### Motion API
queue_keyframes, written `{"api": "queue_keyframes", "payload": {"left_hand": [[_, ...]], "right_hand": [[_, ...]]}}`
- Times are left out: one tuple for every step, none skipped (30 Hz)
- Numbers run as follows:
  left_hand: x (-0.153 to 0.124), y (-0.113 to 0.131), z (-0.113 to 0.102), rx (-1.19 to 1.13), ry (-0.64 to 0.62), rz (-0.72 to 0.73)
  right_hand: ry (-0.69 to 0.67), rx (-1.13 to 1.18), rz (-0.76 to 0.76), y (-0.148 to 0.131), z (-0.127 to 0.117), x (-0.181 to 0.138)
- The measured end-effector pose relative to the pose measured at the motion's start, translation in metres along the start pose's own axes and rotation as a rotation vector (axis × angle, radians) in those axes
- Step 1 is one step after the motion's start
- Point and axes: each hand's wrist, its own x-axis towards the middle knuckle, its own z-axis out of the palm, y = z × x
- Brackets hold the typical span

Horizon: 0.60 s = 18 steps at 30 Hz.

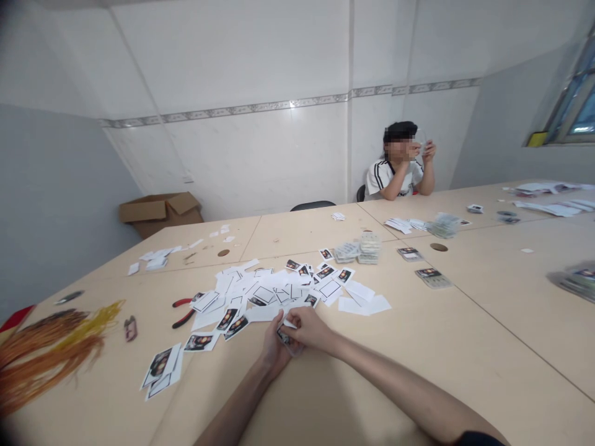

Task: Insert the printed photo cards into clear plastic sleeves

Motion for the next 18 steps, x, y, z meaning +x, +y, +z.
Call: {"api": "queue_keyframes", "payload": {"left_hand": [[0.0000, 0.0000, 0.0000, 0.001, -0.002, -0.001], [0.0001, 0.0000, -0.0002, 0.001, -0.003, -0.003], [0.0001, 0.0000, -0.0005, -0.001, -0.004, -0.005], [0.0000, 0.0000, -0.0008, -0.004, -0.004, -0.006], [-0.0001, 0.0000, -0.0012, -0.007, -0.005, -0.007], [-0.0002, -0.0001, -0.0015, -0.010, -0.010, -0.006], [-0.0005, -0.0001, -0.0016, -0.013, -0.019, -0.006], [-0.0008, 0.0000, -0.0015, -0.017, -0.031, -0.008], [-0.0012, 0.0000, -0.0012, -0.022, -0.040, -0.008], [-0.0015, 0.0001, -0.0007, -0.026, -0.046, -0.008], [-0.0019, 0.0003, -0.0001, -0.031, -0.048, -0.007], [-0.0022, 0.0005, 0.0006, -0.035, -0.045, -0.007], [-0.0024, 0.0007, 0.0013, -0.037, -0.038, -0.011], [-0.0027, 0.0009, 0.0019, -0.039, -0.029, -0.014], [-0.0029, 0.0011, 0.0025, -0.041, -0.022, -0.019], [-0.0030, 0.0013, 0.0030, -0.046, -0.018, -0.021], [-0.0032, 0.0015, 0.0036, -0.055, -0.013, -0.019], [-0.0033, 0.0017, 0.0041, -0.065, -0.013, -0.015]], "right_hand": [[-0.008, -0.010, -0.014, -0.0002, -0.0012, 0.0001], [-0.017, -0.015, -0.025, -0.0003, -0.0024, 0.0002], [-0.030, -0.016, -0.034, -0.0002, -0.0034, 0.0003], [-0.042, -0.013, -0.041, 0.0001, -0.0042, 0.0005], [-0.054, -0.007, -0.047, 0.0006, -0.0049, 0.0007], [-0.066, 0.003, -0.051, 0.0013, -0.0054, 0.0010], [-0.077, 0.016, -0.053, 0.0020, -0.0057, 0.0014], [-0.092, 0.033, -0.052, 0.0028, -0.0059, 0.0017], [-0.108, 0.050, -0.048, 0.0035, -0.0060, 0.0020], [-0.123, 0.066, -0.044, 0.0041, -0.0061, 0.0023], [-0.136, 0.077, -0.040, 0.0046, -0.0062, 0.0024], [-0.146, 0.086, -0.034, 0.0050, -0.0063, 0.0025], [-0.153, 0.094, -0.028, 0.0052, -0.0063, 0.0024], [-0.157, 0.104, -0.023, 0.0053, -0.0064, 0.0022], [-0.161, 0.114, -0.019, 0.0054, -0.0064, 0.0020], [-0.169, 0.126, -0.013, 0.0054, -0.0065, 0.0018], [-0.178, 0.138, -0.007, 0.0054, -0.0065, 0.0015], [-0.186, 0.149, -0.002, 0.0054, -0.0066, 0.0014]]}}
